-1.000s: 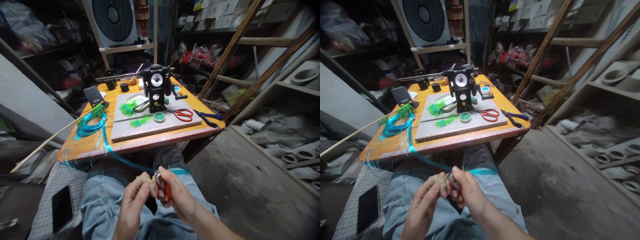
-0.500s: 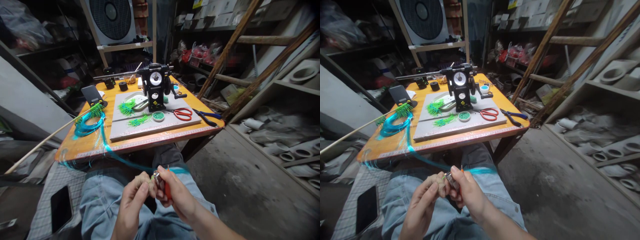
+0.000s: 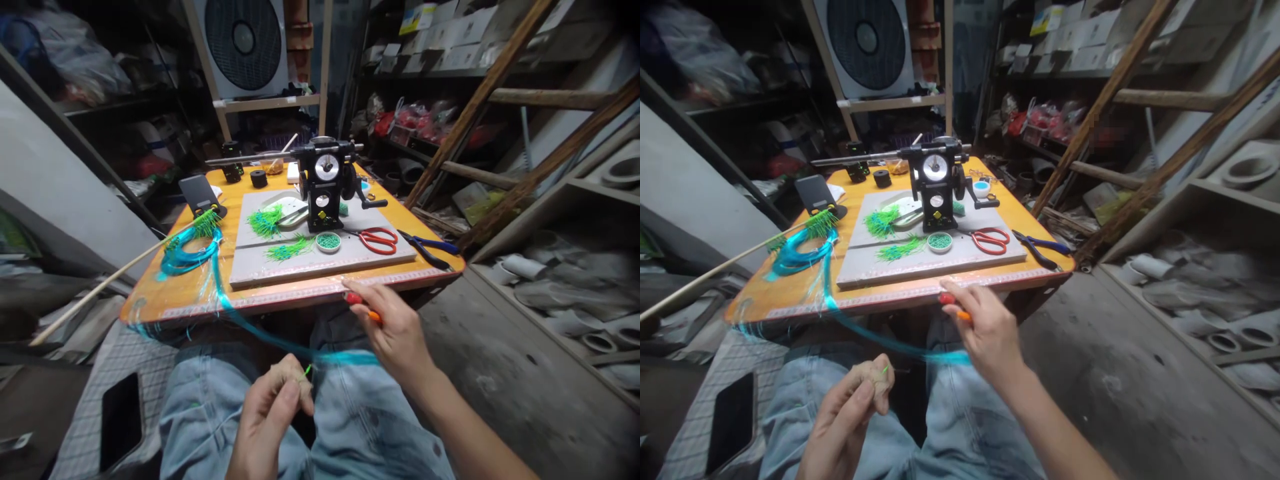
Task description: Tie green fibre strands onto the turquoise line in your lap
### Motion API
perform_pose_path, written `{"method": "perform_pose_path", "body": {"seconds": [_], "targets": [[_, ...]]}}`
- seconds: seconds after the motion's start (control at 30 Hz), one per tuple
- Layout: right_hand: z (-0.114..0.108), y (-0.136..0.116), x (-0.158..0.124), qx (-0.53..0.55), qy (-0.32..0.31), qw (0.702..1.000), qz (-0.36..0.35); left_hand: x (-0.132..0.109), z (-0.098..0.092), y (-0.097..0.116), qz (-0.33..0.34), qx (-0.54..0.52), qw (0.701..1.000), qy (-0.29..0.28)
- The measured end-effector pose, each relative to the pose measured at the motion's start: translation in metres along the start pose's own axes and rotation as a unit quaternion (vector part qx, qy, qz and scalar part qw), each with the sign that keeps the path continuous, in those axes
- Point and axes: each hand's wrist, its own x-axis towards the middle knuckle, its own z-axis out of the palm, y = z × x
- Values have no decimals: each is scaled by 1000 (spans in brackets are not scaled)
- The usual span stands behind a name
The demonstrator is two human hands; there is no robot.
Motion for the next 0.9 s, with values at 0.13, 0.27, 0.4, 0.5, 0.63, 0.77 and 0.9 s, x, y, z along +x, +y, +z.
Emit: {"method": "perform_pose_path", "body": {"seconds": [0.13,0.27,0.4,0.5,0.63,0.77,0.9], "targets": [[-17,39,36,-300,4,942,-150,0,-1,0,19,-4,1000,-10],[-19,54,50,-313,-5,933,-178,0,-2,2,33,12,999,-23],[-23,33,37,-263,8,941,-212,0,-5,4,43,66,996,-35],[-28,-6,14,-92,-23,965,-244,1,-7,4,39,144,987,-65],[-27,-53,-10,-7,-151,959,-241,-2,-2,5,46,193,978,-63],[-19,-65,-14,-12,-198,954,-227,-5,2,11,55,197,977,-59],[-15,-65,-17,23,-183,961,-206,-5,-1,17,60,219,970,-85]]}}
